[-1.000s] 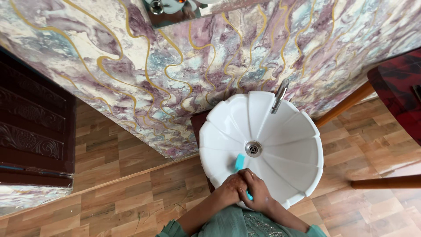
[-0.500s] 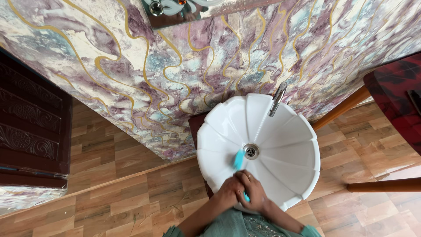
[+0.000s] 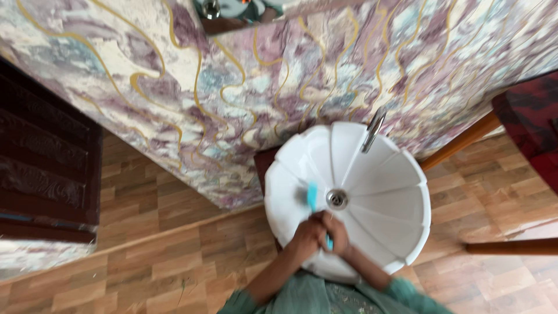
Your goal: The person cleans the interior and edges of a petal-shaped sink using a blue handheld brush.
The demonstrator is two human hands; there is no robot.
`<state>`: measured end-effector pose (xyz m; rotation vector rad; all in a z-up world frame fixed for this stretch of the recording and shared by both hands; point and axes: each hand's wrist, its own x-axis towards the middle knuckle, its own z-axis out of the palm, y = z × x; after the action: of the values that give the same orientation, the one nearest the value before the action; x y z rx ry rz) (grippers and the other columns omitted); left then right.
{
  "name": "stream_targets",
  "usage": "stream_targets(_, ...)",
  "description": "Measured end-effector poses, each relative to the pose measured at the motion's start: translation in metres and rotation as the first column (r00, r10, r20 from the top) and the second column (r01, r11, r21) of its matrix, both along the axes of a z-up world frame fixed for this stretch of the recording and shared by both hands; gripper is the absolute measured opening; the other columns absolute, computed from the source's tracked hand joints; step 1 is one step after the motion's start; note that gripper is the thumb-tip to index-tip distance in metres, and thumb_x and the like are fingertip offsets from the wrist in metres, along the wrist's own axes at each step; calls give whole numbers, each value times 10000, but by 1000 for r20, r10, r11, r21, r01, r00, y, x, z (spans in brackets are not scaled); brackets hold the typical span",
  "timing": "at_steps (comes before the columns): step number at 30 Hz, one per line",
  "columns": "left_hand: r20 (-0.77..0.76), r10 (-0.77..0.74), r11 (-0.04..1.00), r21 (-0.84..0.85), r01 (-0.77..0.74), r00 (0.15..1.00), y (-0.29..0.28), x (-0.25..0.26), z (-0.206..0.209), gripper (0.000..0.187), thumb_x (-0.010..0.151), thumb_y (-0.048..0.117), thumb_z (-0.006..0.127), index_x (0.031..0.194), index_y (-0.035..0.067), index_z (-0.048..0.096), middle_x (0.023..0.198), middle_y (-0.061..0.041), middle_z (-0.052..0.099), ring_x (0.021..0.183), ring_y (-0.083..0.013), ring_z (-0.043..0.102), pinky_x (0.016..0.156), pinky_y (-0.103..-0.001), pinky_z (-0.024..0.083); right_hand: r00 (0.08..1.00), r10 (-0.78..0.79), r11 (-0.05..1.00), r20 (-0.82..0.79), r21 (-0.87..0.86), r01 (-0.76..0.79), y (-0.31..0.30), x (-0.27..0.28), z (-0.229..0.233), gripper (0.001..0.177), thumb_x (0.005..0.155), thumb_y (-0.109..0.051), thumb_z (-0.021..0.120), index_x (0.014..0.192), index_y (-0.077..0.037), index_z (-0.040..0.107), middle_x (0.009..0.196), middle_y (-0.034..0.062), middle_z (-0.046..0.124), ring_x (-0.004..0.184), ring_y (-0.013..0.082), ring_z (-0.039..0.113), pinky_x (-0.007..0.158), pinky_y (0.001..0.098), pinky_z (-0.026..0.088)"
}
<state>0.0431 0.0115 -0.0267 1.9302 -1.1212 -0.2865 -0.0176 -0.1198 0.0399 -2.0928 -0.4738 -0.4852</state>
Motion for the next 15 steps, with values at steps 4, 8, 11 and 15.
stream_targets(4,447,157,985,-136,-106,881,-48,24,-31,209,722,163,645,910,75,667,958,-98,705,1003,-285,685,988,-437,521,982,-59,998,179,25,55,-30,17,-11,577,859,-361,579,1269,46,562,1206,288,633,1072,477,643,968,457,522)
stream_targets(8,296,-18,976,214,-48,955,-15,10,14,174,802,236,665,783,65,691,881,-115,740,923,-303,702,860,-404,549,986,35,969,-165,248,7,-25,-7,-2,542,954,-334,538,1325,61,550,1206,255,689,1127,449,707,1007,436,541)
stream_targets(11,253,-23,991,137,-13,967,29,-17,15,168,796,221,665,842,67,713,951,-147,735,948,-337,689,852,-435,548,950,-133,983,284,-82,162,8,-15,-5,593,980,-288,618,1382,128,490,1322,336,603,1168,498,625,1047,484,480)
stream_targets(15,533,74,994,27,-105,843,19,17,-33,201,775,189,658,929,67,692,981,-134,711,975,-315,685,865,-458,554,991,79,988,106,-143,-64,15,14,16,577,840,-339,630,1287,23,583,1243,271,641,1125,447,648,990,459,533)
